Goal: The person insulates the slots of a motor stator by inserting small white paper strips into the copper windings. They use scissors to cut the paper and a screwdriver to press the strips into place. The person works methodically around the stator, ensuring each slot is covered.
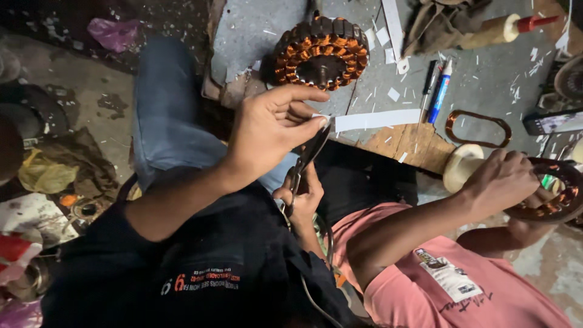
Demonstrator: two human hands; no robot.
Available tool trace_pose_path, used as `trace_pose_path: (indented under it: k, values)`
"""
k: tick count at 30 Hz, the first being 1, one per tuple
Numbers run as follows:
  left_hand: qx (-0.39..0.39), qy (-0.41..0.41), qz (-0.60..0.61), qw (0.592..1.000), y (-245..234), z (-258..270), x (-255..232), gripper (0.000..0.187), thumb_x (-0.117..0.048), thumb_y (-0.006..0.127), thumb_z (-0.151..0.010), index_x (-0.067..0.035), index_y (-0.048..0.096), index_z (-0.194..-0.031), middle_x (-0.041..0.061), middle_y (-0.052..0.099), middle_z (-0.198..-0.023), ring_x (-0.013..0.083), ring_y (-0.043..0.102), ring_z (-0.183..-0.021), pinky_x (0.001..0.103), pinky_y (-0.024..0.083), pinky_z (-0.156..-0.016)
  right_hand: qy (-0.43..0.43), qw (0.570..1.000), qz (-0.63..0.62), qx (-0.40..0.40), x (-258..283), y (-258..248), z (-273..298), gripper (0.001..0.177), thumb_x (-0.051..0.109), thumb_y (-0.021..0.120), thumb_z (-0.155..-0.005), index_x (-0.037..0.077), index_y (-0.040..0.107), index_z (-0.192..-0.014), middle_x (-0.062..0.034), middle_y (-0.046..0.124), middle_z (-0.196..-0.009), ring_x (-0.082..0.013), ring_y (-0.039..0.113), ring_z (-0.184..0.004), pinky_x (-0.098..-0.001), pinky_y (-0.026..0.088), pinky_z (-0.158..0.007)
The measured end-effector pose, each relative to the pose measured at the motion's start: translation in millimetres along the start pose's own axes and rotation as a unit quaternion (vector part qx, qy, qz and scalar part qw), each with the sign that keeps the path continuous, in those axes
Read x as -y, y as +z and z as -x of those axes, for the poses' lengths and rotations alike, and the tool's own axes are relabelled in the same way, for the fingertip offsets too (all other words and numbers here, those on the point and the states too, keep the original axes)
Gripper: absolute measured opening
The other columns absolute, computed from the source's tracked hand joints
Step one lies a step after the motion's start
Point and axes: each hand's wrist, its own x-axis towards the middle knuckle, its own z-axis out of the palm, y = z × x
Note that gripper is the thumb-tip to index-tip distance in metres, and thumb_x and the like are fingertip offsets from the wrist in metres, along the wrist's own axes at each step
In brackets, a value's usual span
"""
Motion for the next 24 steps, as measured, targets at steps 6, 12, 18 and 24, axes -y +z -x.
trace_pose_path:
  k: [6, 12, 18, 24]
  values:
    - [0.008, 0.010, -0.013, 1.000, 2, 3, -2, 0.032, 0.002, 0.074, -0.095, -0.001, 0.070, -0.126, 0.004, 0.075, -0.096, 0.0054, 0.071, -0.086, 0.020, 0.061, -0.076, -0.004, 0.998, 0.060, 0.001, 6, 2, 1, 0.110, 0.029, 0.097, -0.066, -0.006, 0.044, -0.156, 0.0060, 0.052, -0.071, -0.0045, 0.048, -0.063, -0.0212, 0.037, -0.057]
    - [0.014, 0.025, -0.030, 0.999, 3, 2, -6, 0.032, 0.003, 0.074, -0.095, -0.001, 0.070, -0.127, 0.005, 0.075, -0.098, 0.0064, 0.072, -0.089, 0.020, 0.062, -0.080, -0.005, 0.996, 0.088, -0.016, 12, 4, -1, 0.097, 0.024, 0.098, -0.069, -0.008, 0.051, -0.148, 0.0051, 0.052, -0.068, -0.0054, 0.047, -0.060, -0.0222, 0.037, -0.055]
    - [0.012, 0.006, 0.004, 1.000, -1, -1, 8, 0.034, 0.003, 0.074, -0.095, -0.001, 0.069, -0.128, 0.004, 0.074, -0.097, 0.0050, 0.070, -0.087, 0.019, 0.060, -0.077, -0.003, 0.998, 0.056, -0.014, 4, -4, -4, 0.100, 0.025, 0.095, -0.067, -0.006, 0.051, -0.151, 0.0049, 0.058, -0.073, -0.0041, 0.052, -0.064, -0.0200, 0.040, -0.058]
    - [0.019, -0.003, -0.050, 0.999, -8, -4, 1, 0.029, 0.000, 0.076, -0.093, 0.003, 0.070, -0.122, 0.006, 0.074, -0.105, 0.0084, 0.068, -0.094, 0.023, 0.057, -0.082, -0.070, 0.966, 0.227, -0.105, 63, -33, -39, 0.092, 0.028, 0.097, -0.067, -0.001, 0.059, -0.145, -0.0058, 0.070, -0.094, -0.0141, 0.062, -0.079, -0.0259, 0.053, -0.071]
